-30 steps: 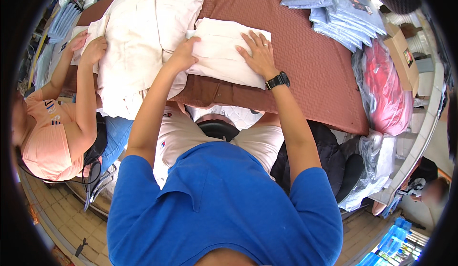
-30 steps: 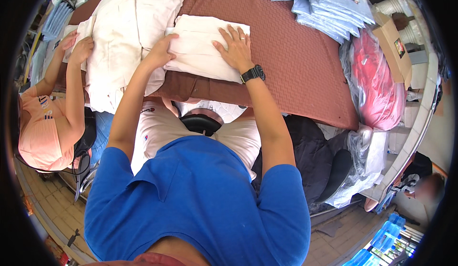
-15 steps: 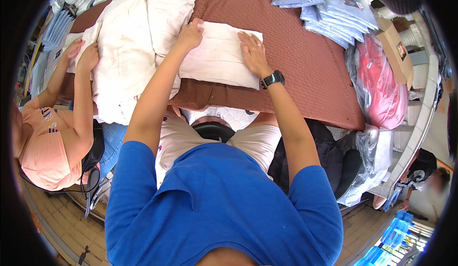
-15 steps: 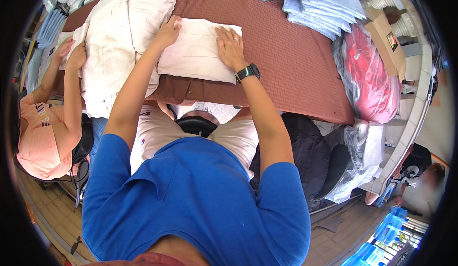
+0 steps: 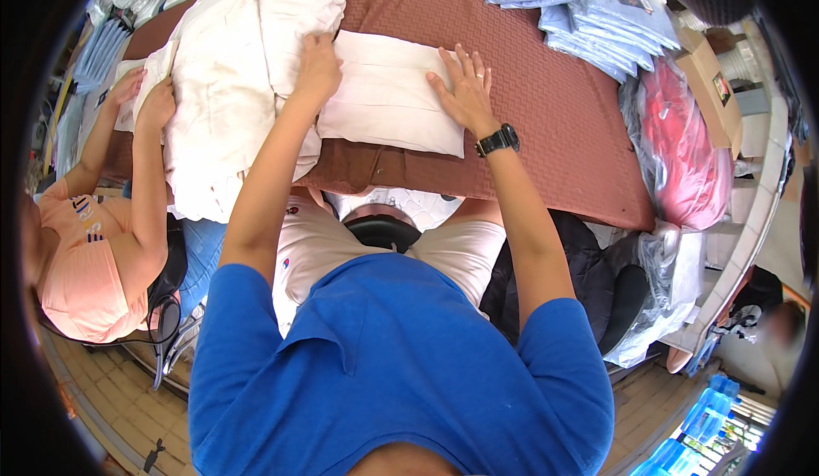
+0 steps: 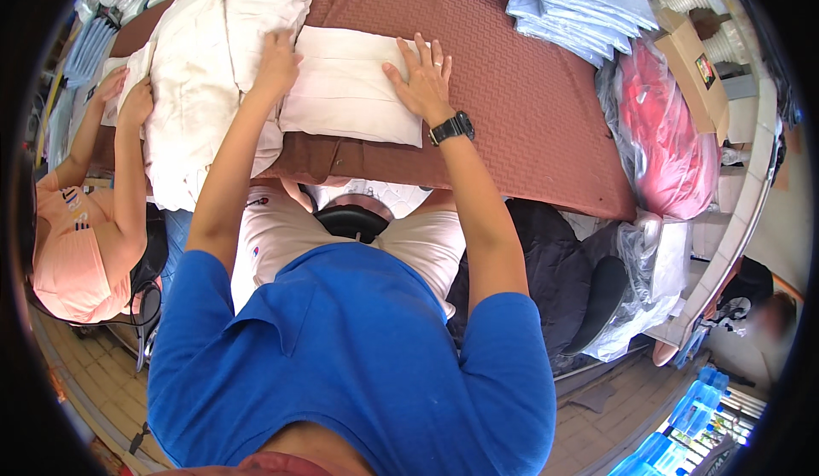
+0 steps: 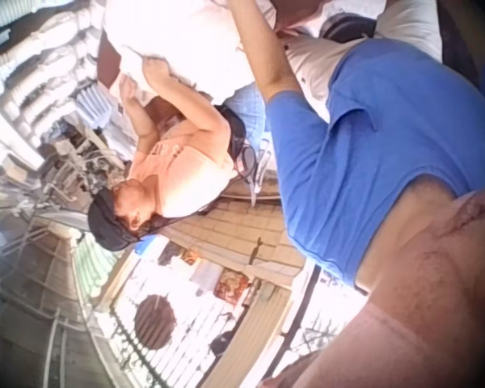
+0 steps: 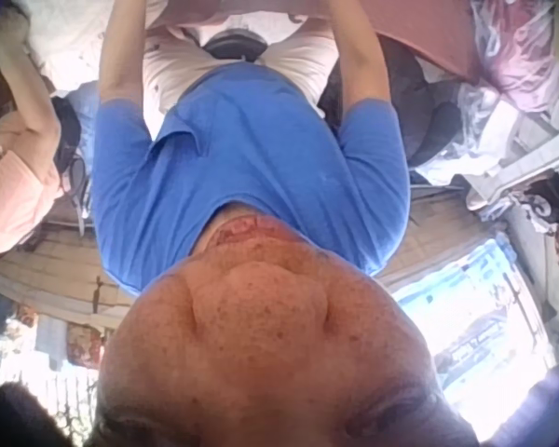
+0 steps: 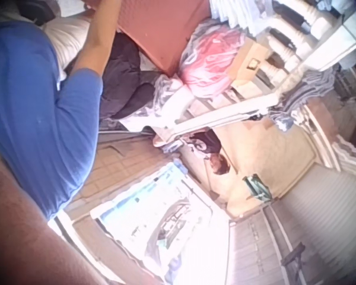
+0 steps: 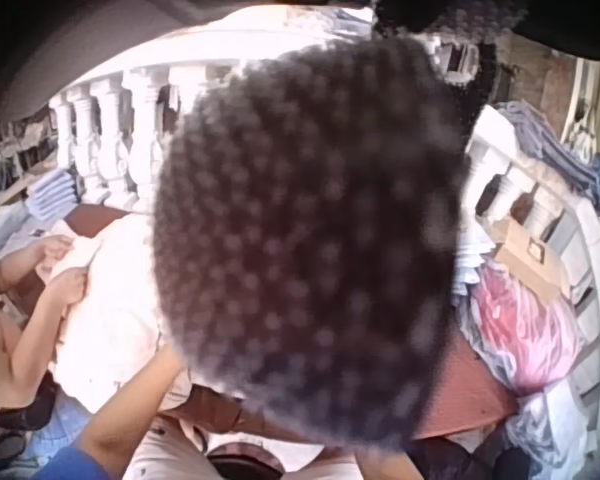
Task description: The person unfolds and then neatly refolds pink shirts, placing a white cardboard insert and a small blue tag on them before sliding the folded shirts into plastic packaging.
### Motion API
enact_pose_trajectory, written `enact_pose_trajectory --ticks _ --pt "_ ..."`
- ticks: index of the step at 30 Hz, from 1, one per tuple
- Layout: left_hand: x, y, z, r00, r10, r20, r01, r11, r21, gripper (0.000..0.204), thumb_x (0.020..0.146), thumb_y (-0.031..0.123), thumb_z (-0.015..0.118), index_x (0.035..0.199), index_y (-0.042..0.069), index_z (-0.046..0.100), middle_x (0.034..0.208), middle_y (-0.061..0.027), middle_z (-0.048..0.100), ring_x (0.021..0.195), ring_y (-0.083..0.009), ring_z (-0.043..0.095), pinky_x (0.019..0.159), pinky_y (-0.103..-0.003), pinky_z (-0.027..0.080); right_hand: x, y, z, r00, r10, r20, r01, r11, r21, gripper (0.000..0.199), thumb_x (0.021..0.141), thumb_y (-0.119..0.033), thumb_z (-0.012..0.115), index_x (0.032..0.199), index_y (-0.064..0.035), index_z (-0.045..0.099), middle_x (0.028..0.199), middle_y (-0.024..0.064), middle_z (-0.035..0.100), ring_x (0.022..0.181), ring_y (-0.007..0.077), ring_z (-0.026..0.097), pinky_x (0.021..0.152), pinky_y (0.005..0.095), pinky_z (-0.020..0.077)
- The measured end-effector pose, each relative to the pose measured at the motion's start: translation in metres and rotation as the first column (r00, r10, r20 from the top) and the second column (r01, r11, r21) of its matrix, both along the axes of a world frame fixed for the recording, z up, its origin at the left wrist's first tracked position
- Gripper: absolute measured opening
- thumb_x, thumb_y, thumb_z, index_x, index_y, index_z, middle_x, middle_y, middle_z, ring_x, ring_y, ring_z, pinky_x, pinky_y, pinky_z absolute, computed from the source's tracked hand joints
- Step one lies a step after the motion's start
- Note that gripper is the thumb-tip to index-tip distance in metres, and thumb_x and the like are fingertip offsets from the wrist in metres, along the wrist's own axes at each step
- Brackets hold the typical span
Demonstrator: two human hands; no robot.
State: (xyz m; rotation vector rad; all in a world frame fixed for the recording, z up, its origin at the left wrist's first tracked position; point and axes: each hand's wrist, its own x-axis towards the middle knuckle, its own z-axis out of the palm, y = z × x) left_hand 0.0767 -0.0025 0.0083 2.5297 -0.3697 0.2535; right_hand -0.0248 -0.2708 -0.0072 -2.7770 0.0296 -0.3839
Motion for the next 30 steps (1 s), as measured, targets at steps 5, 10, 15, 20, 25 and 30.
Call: enact_pose_trajectory --ticks 5,10,15,20,25,30 --pt "-0.075 0.043 0.03 0.917 -0.036 -0.397 0.13 0.968 0.212 0.049 0.084 0.011 0.071 0.123 -0.003 0.045 0.115 -0.0296 0.062 0.109 -0.047 0.06 0.088 -0.05 0.049 -0.011 0.015 -0.007 0.987 0.159 0.026 -0.156 0.983 -0.096 0.066 0.095 -0.062 0.048 0.144 -0.0161 0.052 0.155 0.0167 0.037 0.145 0.0418 0.027 0.118 0.061 0.0156" --pt "-0.115 0.064 0.033 0.953 -0.151 -0.261 0.159 0.987 0.01 0.043 0.082 0.005 0.07 0.118 -0.002 0.046 0.112 -0.0265 0.062 0.105 -0.0446 0.061 0.083 -0.05 0.05 0.032 0.062 0.021 0.937 0.205 0.284 -0.197 0.979 -0.057 0.047 0.096 -0.043 0.058 0.125 -0.006 0.063 0.136 0.0157 0.055 0.128 0.0403 0.045 0.111 0.0569 0.0296" --pt "-0.119 0.058 0.006 0.99 -0.112 -0.086 0.122 0.986 0.116 0.039 0.08 -0.001 0.064 0.116 -0.001 0.05 0.099 -0.0206 0.058 0.103 -0.0418 0.059 0.086 -0.048 0.05 0.108 0.094 0.006 0.912 0.403 0.074 -0.409 0.905 0.113 0.04 0.098 -0.032 0.058 0.132 -0.0113 0.061 0.136 0.0147 0.055 0.127 0.0406 0.045 0.106 0.049 0.0407" --pt "-0.119 0.06 -0.015 0.997 -0.078 -0.004 0.078 0.987 0.139 0.032 0.08 0.0 0.063 0.11 -0.004 0.053 0.103 -0.0228 0.057 0.106 -0.0411 0.058 0.086 -0.046 0.051 0.141 0.112 -0.005 0.95 0.292 -0.107 -0.277 0.951 0.138 0.049 0.09 -0.038 0.068 0.133 -0.0167 0.062 0.139 0.0163 0.052 0.132 0.0426 0.042 0.109 0.0532 0.0369" --pt "-0.122 0.041 -0.006 0.996 0.081 -0.023 -0.075 0.981 0.179 0.039 0.084 0.014 0.071 0.11 -0.007 0.052 0.107 -0.0278 0.058 0.105 -0.0417 0.059 0.087 -0.048 0.049 0.171 0.12 0.003 0.91 0.209 -0.359 -0.203 0.978 0.055 0.077 0.072 -0.055 0.08 0.131 -0.0085 0.063 0.138 0.0213 0.054 0.134 0.0413 0.044 0.11 0.0481 0.0385" --pt "-0.104 0.041 -0.01 0.992 0.062 -0.108 -0.048 0.99 0.134 0.048 0.077 0.02 0.082 0.107 -0.005 0.054 0.103 -0.0263 0.063 0.1 -0.0408 0.062 0.084 -0.047 0.05 0.199 0.093 0.005 0.809 0.459 -0.368 -0.385 0.886 0.26 0.07 0.075 -0.053 0.081 0.12 -0.0006 0.068 0.121 0.0206 0.067 0.113 0.0344 0.062 0.1 0.0375 0.0454"
